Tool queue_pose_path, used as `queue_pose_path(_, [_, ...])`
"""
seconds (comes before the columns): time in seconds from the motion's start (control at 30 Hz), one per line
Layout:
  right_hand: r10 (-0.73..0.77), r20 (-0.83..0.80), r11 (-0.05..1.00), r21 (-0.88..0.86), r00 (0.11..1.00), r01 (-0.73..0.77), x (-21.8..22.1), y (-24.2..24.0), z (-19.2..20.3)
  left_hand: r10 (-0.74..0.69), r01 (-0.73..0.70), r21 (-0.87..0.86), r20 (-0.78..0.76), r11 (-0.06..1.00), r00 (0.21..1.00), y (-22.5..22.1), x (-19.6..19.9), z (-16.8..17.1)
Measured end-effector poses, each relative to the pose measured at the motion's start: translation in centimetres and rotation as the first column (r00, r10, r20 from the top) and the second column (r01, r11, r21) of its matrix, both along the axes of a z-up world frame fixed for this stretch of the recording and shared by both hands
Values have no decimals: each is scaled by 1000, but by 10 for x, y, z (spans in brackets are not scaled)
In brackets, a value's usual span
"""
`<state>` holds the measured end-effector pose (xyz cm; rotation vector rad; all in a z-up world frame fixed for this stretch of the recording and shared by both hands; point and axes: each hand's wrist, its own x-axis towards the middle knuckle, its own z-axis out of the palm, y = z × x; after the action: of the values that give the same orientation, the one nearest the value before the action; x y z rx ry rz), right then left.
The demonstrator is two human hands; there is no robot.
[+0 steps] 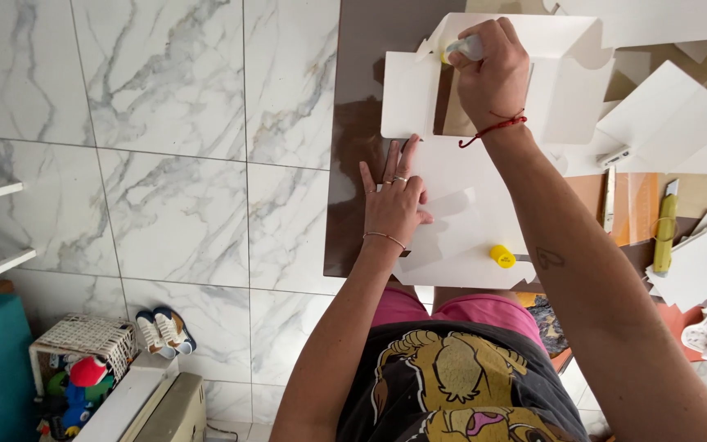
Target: Assembling cardboard boxes by cutting templates, applying glue, and folding the material into shape.
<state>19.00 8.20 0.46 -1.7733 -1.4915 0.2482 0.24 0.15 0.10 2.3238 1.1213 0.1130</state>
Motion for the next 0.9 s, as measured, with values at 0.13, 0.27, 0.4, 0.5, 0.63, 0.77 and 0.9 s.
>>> queue_pose_path(0.13, [6, 50, 998, 63, 999, -9, 30, -13, -6, 4, -4, 37, -10, 999, 1000, -2, 1, -3])
queue_pose_path(0.27, [-55, 99, 994, 97, 994, 45, 62, -32, -8, 6, -6, 12, 5, 1000, 1000, -1, 0, -3])
queue_pose_path(0.4, [-111, 159, 992, 70, 981, 101, 84, -53, -8, 0, 0, -3, 5, 1000, 1000, 0, 1, 2])
queue_pose_path(0.5, [-179, 209, 984, 30, 961, 177, 81, -73, 26, -8, 8, -30, -15, 1000, 1000, 0, 2, 2])
queue_pose_path(0.63, [-466, -437, 879, -130, 770, 458, 81, -122, 62, -23, 23, -19, -18, 1000, 1000, 3, 3, 4])
queue_pose_path(0.77, [-581, -776, 739, -376, 246, 559, 101, -196, 70, -28, 28, -71, -3, 997, 1000, 4, 4, 13])
queue_pose_path(0.9, [-691, -683, 652, -445, 238, 614, 114, -249, 61, -41, 43, -45, 51, 998, 998, 5, 0, 32])
